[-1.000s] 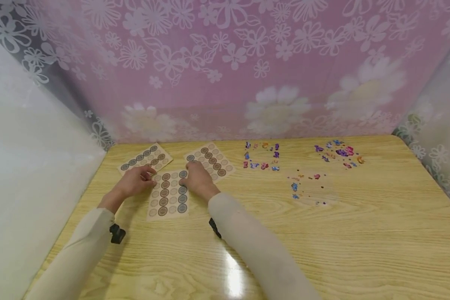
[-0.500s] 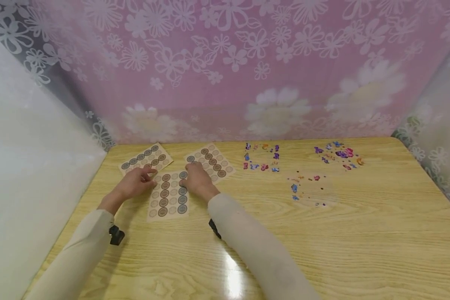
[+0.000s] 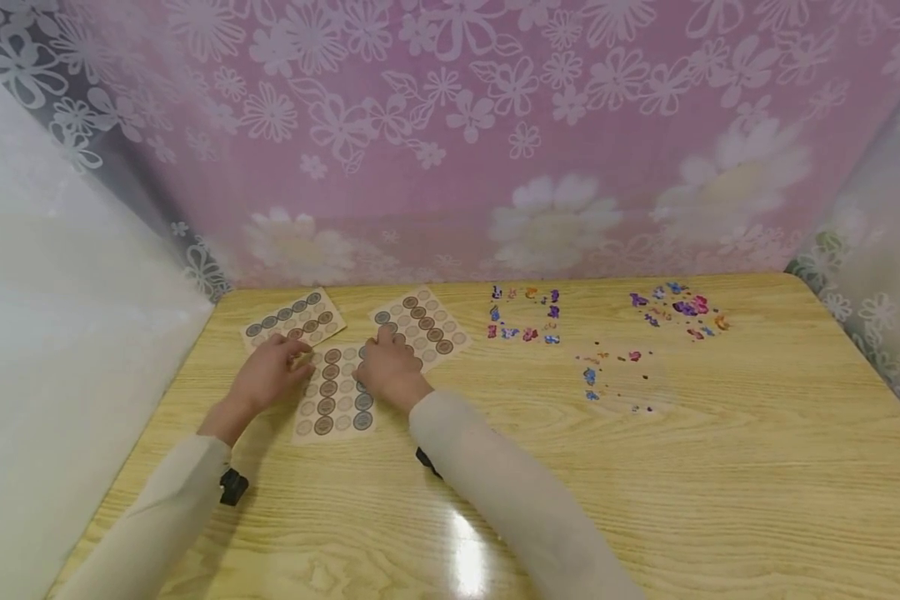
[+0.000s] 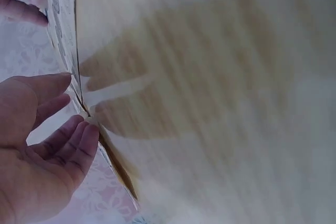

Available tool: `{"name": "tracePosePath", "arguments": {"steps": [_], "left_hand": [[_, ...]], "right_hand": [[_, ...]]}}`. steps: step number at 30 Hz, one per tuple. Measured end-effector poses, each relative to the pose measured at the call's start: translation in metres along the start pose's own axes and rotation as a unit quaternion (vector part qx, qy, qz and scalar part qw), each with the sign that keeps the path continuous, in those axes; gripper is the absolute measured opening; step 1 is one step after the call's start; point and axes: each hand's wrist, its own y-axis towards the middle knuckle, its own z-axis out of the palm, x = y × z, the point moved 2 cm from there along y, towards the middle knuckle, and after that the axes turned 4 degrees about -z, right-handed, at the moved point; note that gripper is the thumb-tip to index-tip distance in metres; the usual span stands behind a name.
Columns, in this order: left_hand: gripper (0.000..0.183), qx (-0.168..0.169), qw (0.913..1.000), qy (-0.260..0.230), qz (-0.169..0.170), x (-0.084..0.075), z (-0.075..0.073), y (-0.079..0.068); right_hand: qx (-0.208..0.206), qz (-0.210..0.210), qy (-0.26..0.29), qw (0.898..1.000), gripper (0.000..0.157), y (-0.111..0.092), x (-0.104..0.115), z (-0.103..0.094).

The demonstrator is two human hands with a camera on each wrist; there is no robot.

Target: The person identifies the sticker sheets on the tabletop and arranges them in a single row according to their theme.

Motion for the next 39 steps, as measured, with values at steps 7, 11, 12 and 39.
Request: {"name": "tracePosePath", "arguments": {"steps": [7, 11, 12, 39], "left_hand": [[0.039, 0.006, 0.9997, 0.022, 0.002, -0.004, 0.002, -0.008], [0.04, 0.024, 0.9996, -0.011, -0.001, -0.004, 0.001, -0.009], [0.04, 0.029, 0.9993, -0.025, -0.005, -0.003, 0.0, -0.008], [0.032, 0.071, 0.9759, -0.196, -0.064, 0.003, 0.001, 0.0]], "right_hand": [[-0.006, -0.012, -0.058, 0.998, 0.057, -0.009, -0.001, -0.001], [-0.012, -0.019, -0.043, 0.999, 0.056, -0.011, -0.004, -0.002], [-0.014, -0.019, -0.038, 0.999, 0.057, -0.012, -0.004, -0.003], [-0.036, 0.023, 0.076, 0.996, 0.059, -0.006, -0.014, -0.009]]}}
